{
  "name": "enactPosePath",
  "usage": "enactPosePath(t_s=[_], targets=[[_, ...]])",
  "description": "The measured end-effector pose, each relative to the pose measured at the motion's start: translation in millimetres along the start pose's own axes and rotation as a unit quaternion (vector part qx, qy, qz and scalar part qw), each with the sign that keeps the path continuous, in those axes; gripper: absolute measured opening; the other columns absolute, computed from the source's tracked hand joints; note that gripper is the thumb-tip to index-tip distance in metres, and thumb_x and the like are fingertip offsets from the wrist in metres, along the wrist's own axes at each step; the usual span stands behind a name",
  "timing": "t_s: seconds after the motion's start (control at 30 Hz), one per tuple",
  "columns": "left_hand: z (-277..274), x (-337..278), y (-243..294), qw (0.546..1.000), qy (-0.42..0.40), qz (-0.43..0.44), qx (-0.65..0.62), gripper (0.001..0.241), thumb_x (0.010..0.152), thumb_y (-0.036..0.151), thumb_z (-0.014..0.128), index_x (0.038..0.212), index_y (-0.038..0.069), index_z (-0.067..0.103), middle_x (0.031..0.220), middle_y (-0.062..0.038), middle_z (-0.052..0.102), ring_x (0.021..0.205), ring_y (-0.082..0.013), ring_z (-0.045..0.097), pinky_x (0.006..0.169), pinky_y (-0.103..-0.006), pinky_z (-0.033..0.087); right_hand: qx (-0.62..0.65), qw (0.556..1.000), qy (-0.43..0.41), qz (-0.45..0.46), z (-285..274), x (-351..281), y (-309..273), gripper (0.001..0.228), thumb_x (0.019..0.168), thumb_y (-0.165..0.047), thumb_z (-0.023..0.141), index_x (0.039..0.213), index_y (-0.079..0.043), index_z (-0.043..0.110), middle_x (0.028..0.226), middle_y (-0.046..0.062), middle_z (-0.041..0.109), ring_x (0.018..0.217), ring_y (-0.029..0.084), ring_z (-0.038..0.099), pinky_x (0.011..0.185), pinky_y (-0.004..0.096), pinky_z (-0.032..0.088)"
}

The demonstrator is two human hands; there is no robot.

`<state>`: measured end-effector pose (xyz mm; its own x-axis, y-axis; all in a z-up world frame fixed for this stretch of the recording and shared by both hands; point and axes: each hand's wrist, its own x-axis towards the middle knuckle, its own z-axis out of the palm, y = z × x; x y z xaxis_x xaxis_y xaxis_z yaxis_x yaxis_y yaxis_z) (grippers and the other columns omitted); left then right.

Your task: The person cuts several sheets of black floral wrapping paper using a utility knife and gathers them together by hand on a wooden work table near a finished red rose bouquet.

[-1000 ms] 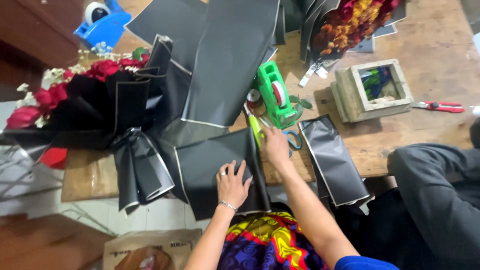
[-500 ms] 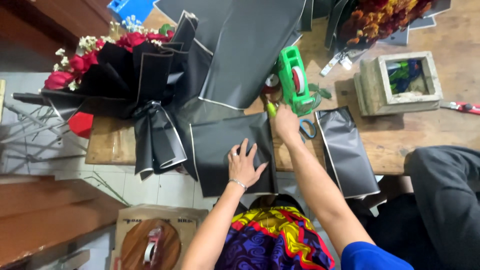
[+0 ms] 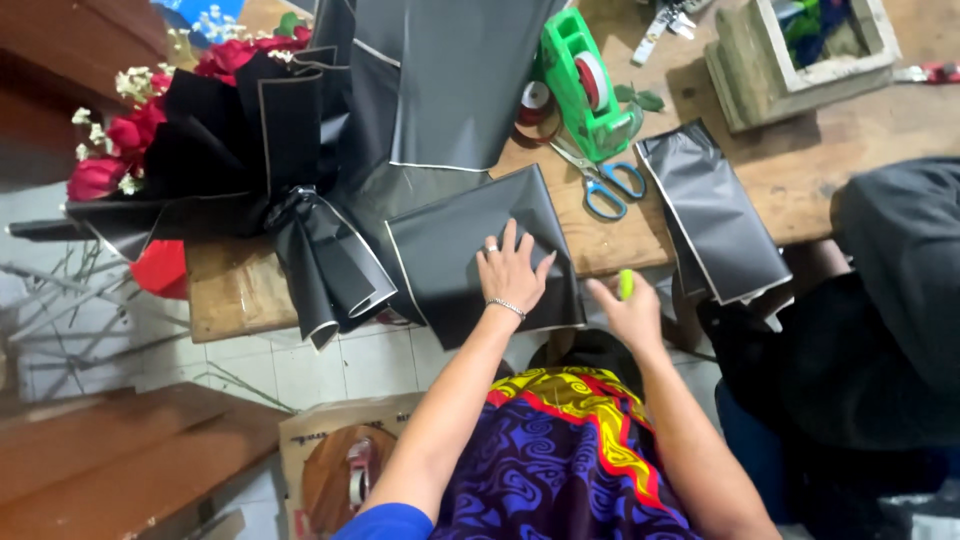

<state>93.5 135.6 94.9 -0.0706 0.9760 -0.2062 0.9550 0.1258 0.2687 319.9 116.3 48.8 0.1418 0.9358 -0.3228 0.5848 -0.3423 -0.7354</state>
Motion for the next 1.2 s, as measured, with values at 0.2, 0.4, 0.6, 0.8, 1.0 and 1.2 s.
enactPosePath(t_s=[0.2,0.4,0.6,0.8,1.0,1.2], targets=[[32,28,-17,0.998,0.023,0.051,0.007,0.048,0.100,0.058,0.044,0.126,0.019,0.056,0.150,-0.007,0.048,0.134,-0.0305,0.045,0.106,-0.0502,0.039,0.085,0.995,-0.010,0.049,32,-15,16,0.034,0.080,-0.027,0.089,0.104,-0.010,0.071,0.087,0.007,0.077,0.080,0.020,0.071,0.068,0.034,0.055],[-6,28,3,0.997,-0.022,0.052,0.047,0.065,0.098,0.064,0.045,0.150,0.025,0.044,0.138,-0.008,0.046,0.131,-0.0328,0.042,0.107,-0.0605,0.037,0.222,0.973,-0.007,0.068,37,-29,26,0.032,0.085,-0.021,0.084,0.109,-0.005,0.070,0.084,0.005,0.071,0.070,0.013,0.062,0.054,0.027,0.049],[-18,27,14,0.997,-0.070,0.015,0.023,0.072,0.100,0.067,0.036,0.160,0.028,0.033,0.154,-0.013,0.033,0.142,-0.0352,0.033,0.111,-0.0643,0.028,0.254,0.964,-0.020,0.071,51,-19,30,0.037,0.081,-0.021,0.088,0.110,-0.006,0.072,0.079,0.001,0.067,0.067,0.011,0.060,0.053,0.025,0.051],[-19,21,14,0.996,-0.085,0.019,0.016,0.072,0.105,0.061,0.031,0.165,0.024,0.022,0.173,-0.011,0.009,0.154,-0.0380,0.017,0.120,-0.0644,0.014,0.253,0.963,-0.055,0.075,42,-6,21,0.034,0.086,-0.031,0.087,0.105,-0.005,0.075,0.073,0.002,0.065,0.062,0.012,0.060,0.051,0.025,0.049],[-4,24,13,0.997,-0.069,0.018,0.023,0.089,0.099,0.072,0.035,0.166,0.017,0.017,0.175,-0.008,0.005,0.160,-0.0345,0.002,0.125,-0.0644,0.003,0.180,0.980,-0.069,0.050,45,21,30,0.031,0.082,-0.041,0.087,0.091,-0.012,0.081,0.071,0.004,0.072,0.066,0.013,0.060,0.060,0.026,0.045],[-2,22,21,0.998,-0.059,0.005,0.034,0.096,0.093,0.079,0.041,0.167,0.022,0.016,0.175,-0.006,0.004,0.159,-0.0393,0.001,0.125,-0.0666,0.003,0.172,0.980,-0.091,0.045,52,25,39,0.033,0.080,-0.041,0.088,0.082,-0.011,0.077,0.066,0.003,0.068,0.064,0.014,0.060,0.058,0.026,0.044]])
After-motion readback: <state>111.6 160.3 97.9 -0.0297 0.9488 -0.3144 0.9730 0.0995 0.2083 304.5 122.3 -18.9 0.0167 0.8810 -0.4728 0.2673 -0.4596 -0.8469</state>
